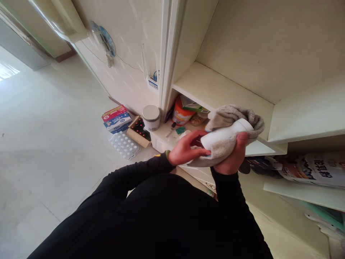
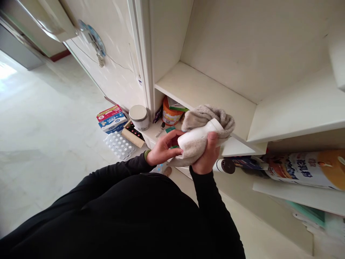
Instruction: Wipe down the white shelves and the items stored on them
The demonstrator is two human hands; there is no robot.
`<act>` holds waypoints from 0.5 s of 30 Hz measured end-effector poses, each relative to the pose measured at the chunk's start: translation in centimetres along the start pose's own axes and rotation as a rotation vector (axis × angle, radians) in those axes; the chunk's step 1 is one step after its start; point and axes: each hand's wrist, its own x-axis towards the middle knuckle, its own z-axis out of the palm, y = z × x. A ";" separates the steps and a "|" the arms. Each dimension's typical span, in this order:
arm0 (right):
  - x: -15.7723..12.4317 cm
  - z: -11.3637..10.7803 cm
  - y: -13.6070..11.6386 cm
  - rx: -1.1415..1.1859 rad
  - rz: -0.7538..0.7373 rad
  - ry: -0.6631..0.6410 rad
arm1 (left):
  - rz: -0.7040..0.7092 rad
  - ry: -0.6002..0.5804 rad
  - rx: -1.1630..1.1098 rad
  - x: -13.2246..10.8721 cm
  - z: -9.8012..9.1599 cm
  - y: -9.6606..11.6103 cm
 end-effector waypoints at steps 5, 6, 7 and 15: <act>-3.3 1.3 0.7 0.036 0.142 -0.035 | 0.194 0.207 0.430 -0.8 0.6 0.2; -3.5 1.2 0.8 0.035 0.170 -0.064 | 0.215 0.223 0.489 -0.9 0.4 0.2; -3.6 1.0 0.9 0.035 0.196 -0.086 | 0.229 0.229 0.536 -0.9 0.0 0.2; -1.2 -2.9 0.8 -0.007 0.473 -0.316 | 0.106 0.049 0.302 0.9 -5.1 3.6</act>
